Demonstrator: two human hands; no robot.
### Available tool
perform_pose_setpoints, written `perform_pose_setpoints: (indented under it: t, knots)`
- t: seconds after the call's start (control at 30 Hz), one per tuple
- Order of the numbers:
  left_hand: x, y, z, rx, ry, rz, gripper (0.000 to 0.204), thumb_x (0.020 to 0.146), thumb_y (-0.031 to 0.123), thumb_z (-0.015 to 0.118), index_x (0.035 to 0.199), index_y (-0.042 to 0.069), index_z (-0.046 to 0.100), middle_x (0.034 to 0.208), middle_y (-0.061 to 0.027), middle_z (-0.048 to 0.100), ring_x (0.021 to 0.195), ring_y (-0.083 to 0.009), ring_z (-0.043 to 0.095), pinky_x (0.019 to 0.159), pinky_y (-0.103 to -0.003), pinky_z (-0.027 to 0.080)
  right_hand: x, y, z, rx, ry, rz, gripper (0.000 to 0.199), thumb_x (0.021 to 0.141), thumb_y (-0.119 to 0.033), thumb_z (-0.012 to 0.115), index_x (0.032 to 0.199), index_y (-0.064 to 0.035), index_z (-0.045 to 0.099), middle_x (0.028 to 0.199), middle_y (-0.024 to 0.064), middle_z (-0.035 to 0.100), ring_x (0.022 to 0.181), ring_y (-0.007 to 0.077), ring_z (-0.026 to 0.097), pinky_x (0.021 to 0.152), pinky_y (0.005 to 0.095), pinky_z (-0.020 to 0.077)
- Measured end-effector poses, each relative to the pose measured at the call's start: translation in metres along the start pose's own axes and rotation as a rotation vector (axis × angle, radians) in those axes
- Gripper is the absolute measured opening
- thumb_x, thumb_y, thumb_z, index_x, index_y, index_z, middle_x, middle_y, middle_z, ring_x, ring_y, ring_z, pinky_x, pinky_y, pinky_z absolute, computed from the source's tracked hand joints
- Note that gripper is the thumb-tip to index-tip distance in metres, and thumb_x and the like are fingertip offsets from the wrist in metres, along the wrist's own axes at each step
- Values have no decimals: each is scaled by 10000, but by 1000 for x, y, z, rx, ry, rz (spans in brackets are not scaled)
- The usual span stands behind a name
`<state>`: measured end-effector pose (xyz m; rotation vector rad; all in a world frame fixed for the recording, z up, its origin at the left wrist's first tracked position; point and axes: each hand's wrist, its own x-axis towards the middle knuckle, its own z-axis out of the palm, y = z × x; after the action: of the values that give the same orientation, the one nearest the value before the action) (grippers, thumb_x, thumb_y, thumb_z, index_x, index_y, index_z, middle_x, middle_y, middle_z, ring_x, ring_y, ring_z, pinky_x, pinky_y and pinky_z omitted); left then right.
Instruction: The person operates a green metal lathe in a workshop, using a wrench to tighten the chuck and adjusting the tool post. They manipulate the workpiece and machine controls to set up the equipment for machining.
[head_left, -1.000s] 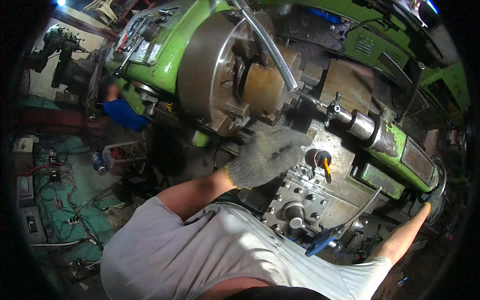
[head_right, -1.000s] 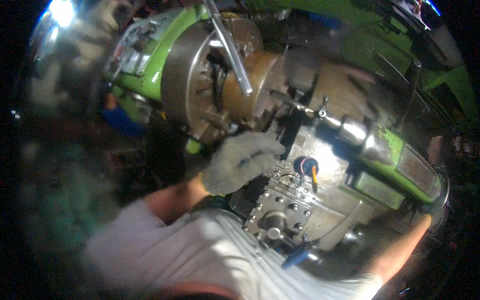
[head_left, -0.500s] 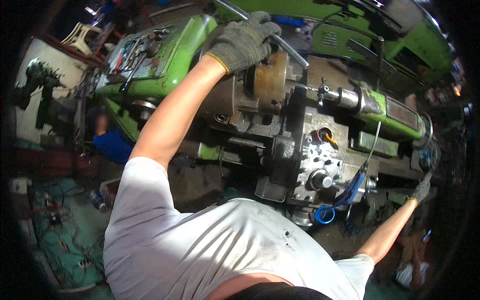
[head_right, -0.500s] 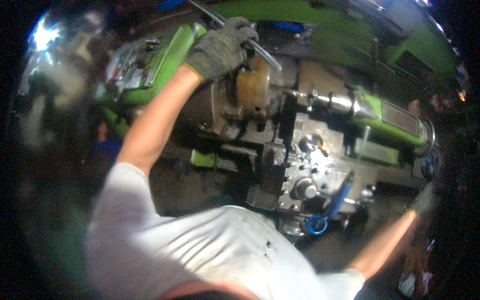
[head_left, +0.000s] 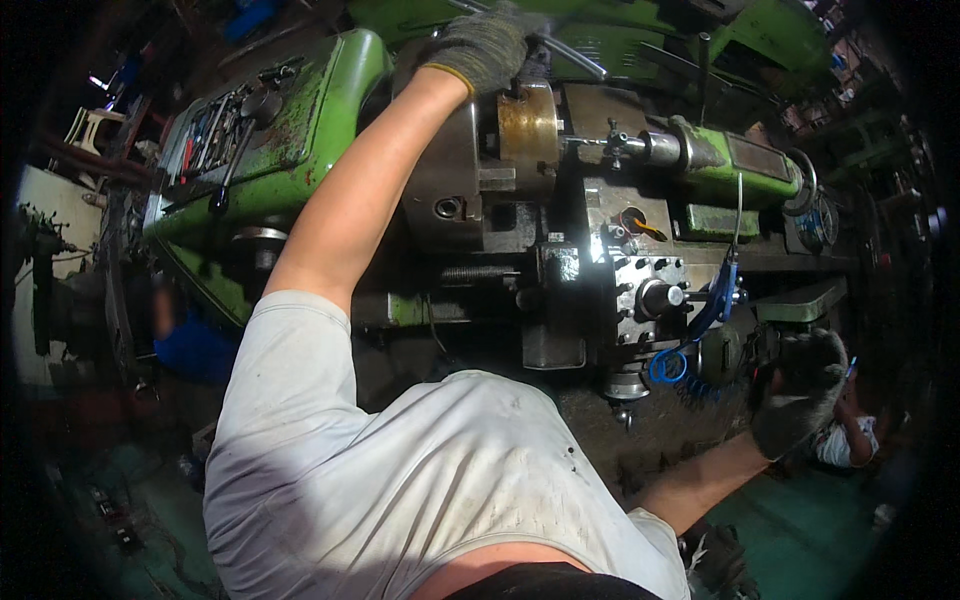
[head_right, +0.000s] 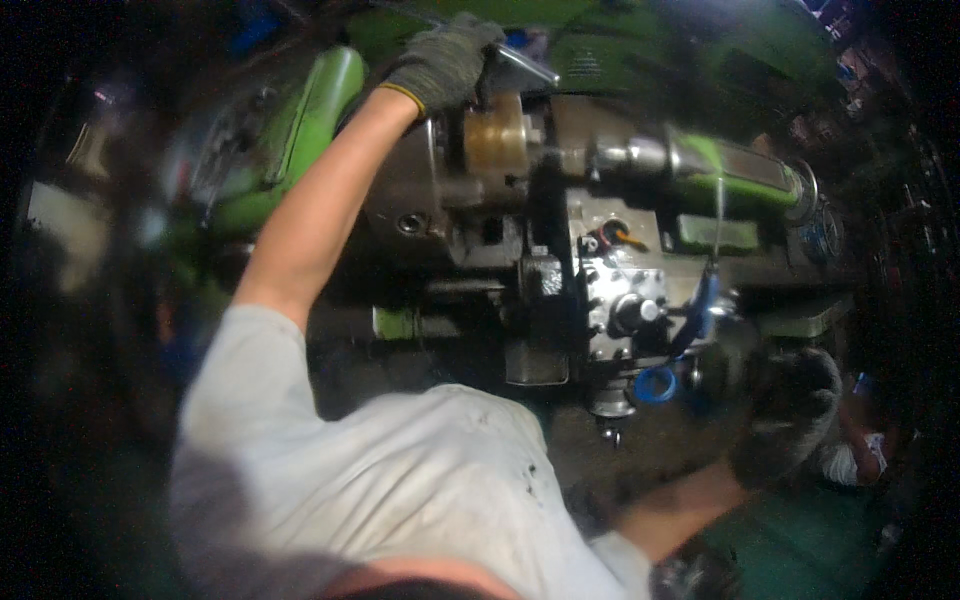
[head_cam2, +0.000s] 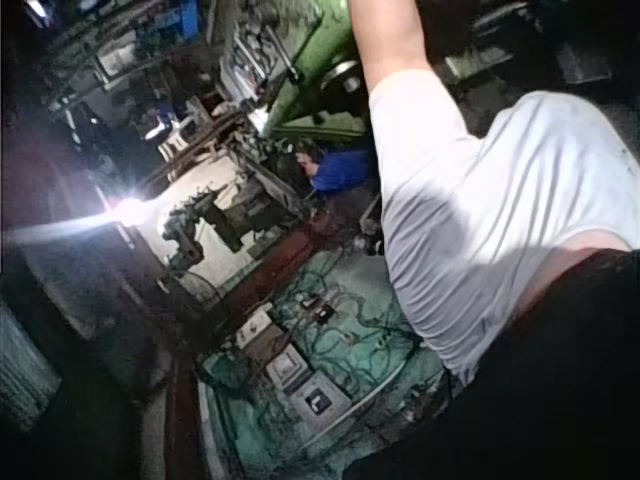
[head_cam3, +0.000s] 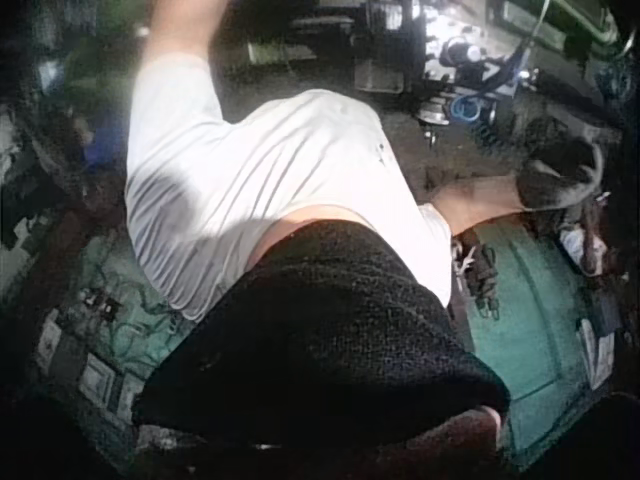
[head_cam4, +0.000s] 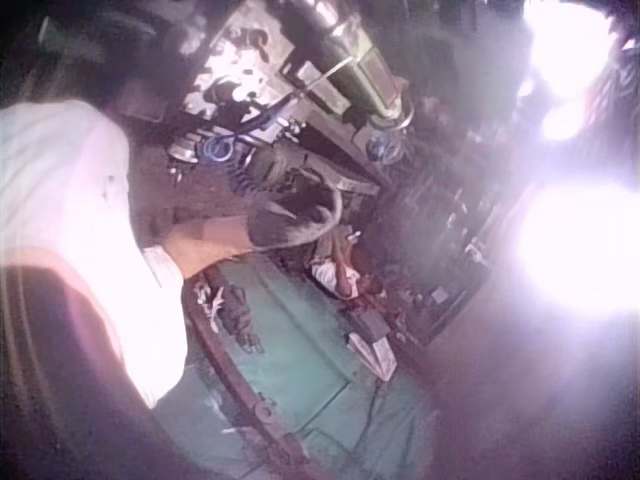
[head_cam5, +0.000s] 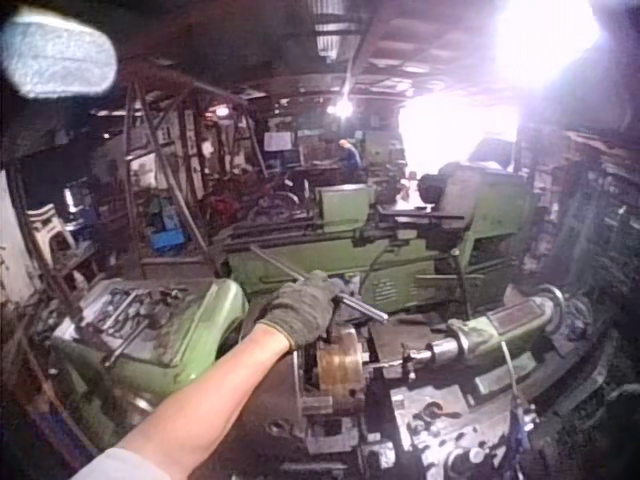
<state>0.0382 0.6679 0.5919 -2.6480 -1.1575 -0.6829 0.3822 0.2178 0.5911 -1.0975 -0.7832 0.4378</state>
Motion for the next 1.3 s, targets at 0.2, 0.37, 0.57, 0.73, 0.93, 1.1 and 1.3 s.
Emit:
perform_pose_setpoints:
  t: [0.2,0.37,0.57,0.73,0.93,1.1,1.3]
  knots:
    - [17,-9,15,-25,-66,-87,389,920,181,607,1305,144,642,1289,-220,612,1191,-423,614,1042,-513,473,-50,43,153,126,-342,124,468,1055,-424,537,1274,-18,613,1119,109,677,979,236,668,874,372,540]
    - [21,-13,25,-66,-16,-66,376,941,165,550,1299,130,657,1308,-210,628,1223,-409,606,1076,-490,463,-45,90,241,317,-144,553,205,1024,-125,606,1179,-4,663,1090,76,667,970,170,629,880,326,519]
    - [22,-19,21,-66,-57,-52,403,934,140,521,1317,106,641,1334,-199,619,1263,-393,581,1085,-475,465,10,232,300,-44,84,432,263,946,-127,633,1161,6,706,1093,127,710,981,222,658,881,341,513]
    - [20,-22,29,-25,-8,-34,423,943,134,496,1350,106,609,1332,-208,607,1205,-417,600,1062,-491,480,61,341,303,-369,90,625,422,904,-283,733,1209,3,675,1064,74,753,911,263,693,857,400,550]
    - [22,-11,20,-21,69,-1,251,926,169,540,1129,102,672,1080,-219,676,994,-425,676,850,-534,538,78,405,301,742,73,961,333,980,-272,701,1224,-47,673,1090,65,749,929,282,697,892,424,558]
    - [16,-11,11,-98,21,9,346,881,60,491,1191,78,642,1140,-240,633,1092,-448,622,948,-524,507,71,352,322,763,160,982,246,931,-289,775,1059,-95,693,858,81,659,681,285,615,660,497,550]
    - [13,-14,9,-79,24,64,372,861,70,529,1223,74,613,1163,-240,616,1108,-443,607,958,-512,499,64,370,318,798,105,871,147,978,-228,723,973,-107,638,785,26,608,682,186,560,598,368,465]
